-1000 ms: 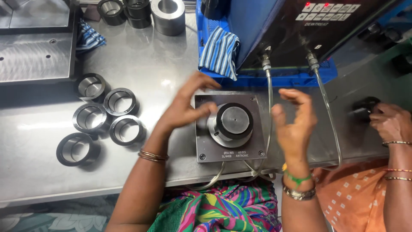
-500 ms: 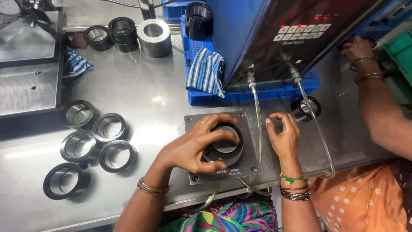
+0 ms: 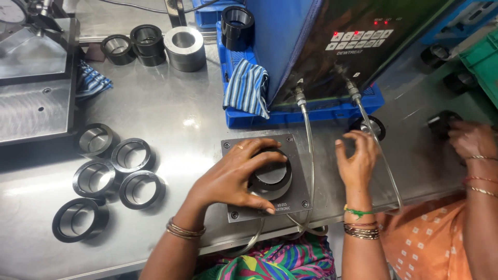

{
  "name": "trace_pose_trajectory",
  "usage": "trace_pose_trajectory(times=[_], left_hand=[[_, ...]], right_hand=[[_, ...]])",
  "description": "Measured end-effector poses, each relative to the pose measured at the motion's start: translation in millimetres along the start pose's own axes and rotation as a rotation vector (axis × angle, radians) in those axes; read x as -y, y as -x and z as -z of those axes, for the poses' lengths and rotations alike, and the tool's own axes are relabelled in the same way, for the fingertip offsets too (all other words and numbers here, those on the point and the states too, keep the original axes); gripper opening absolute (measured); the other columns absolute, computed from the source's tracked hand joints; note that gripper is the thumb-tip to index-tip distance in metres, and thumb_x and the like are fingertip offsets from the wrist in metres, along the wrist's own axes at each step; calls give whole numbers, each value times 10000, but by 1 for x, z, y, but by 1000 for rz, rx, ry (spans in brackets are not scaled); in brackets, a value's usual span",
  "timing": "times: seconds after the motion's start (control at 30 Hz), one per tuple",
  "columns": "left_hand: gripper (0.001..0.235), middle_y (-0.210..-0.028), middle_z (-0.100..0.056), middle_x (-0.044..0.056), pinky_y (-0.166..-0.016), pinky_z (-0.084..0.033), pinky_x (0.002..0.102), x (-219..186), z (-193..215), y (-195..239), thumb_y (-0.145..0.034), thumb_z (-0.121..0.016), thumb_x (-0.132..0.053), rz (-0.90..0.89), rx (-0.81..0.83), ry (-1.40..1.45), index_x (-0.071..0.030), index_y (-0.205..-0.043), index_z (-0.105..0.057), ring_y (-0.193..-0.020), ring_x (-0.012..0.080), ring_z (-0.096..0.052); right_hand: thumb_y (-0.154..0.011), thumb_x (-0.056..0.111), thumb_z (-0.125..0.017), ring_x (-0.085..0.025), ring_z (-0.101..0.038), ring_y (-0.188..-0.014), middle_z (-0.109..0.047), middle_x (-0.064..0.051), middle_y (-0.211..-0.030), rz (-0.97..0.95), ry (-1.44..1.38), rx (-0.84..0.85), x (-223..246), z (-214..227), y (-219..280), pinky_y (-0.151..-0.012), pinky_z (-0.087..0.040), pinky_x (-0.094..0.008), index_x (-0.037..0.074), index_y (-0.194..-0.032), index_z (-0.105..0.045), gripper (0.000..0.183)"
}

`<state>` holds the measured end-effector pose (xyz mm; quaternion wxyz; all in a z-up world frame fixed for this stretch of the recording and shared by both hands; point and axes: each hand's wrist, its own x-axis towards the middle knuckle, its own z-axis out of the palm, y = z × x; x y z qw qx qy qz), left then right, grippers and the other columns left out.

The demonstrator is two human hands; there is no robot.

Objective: The worker is using a testing machine to inspect and verify the dimensions of cylindrical metal bearing rings, then marking them with a pen.

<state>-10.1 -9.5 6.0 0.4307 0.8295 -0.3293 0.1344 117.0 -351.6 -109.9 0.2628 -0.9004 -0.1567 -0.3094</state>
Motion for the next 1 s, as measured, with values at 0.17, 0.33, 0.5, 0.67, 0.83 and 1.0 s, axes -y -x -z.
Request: trace_pose_trajectory(times=[0.17, 0.33, 0.5, 0.67, 0.83, 1.0], left_hand=[[797, -1239, -619, 93, -997, -460, 457, -5, -11, -7, -591, -902, -528, 142, -32, -131, -158, -1251, -653, -1172, 315, -571], [703, -1169, -618, 87, -1001, -468, 446, -8, -15, -8, -621, -914, -425, 89, -140, -133, -158, -1222, -667, -1146, 305, -583], [683, -1173, -631, 81, -973, -477, 405, -23, -5, -15, -629, -935, -366, 94, -259, -23, -120, -1205, -666, -1125, 289, -595], [668, -1197, -665, 59, -1035, -474, 408, -4, 6, -10, -667, -946, -363, -7, -485, 0, -109, -1204, -641, -1159, 276, -630], [649, -1141, -685, 53, -960, -490, 409, 65, 19, 22, -660, -968, -377, 337, -666, -231, -110, -1173, -672, -1084, 259, -661], [695, -1042, -644, 107, -1003, -392, 500, 121, 30, 61, -617, -950, -452, 749, -595, -613, -118, -1166, -686, -1053, 339, -581]], right_hand=[[-916, 306, -787, -382, -455, -1347, -557, -132, -1427, -156, 237, 34, -59, -2, 11, -1034, -354, -627, 79, -1373, -575, 552], [-901, 376, -799, -419, -393, -1370, -500, -160, -1467, -188, 382, 157, -63, -4, 12, -990, -378, -674, 51, -1465, -520, 708], [-876, 371, -795, -444, -380, -1366, -522, -137, -1443, -185, 360, 184, -56, -3, 11, -933, -415, -660, 62, -1403, -577, 649], [-900, 452, -830, -402, -413, -1340, -556, -101, -1322, -206, 418, 181, -62, 1, 14, -988, -406, -644, 90, -1220, -675, 507], [-824, 481, -892, -377, -457, -1314, -561, -117, -1274, -247, 357, 136, -54, 7, 12, -1059, -422, -572, 109, -1059, -693, 483], [-688, 477, -960, -446, -492, -1253, -515, -234, -1341, -284, 107, 94, -62, 5, 3, -1025, -425, -535, 17, -1385, -514, 947]])
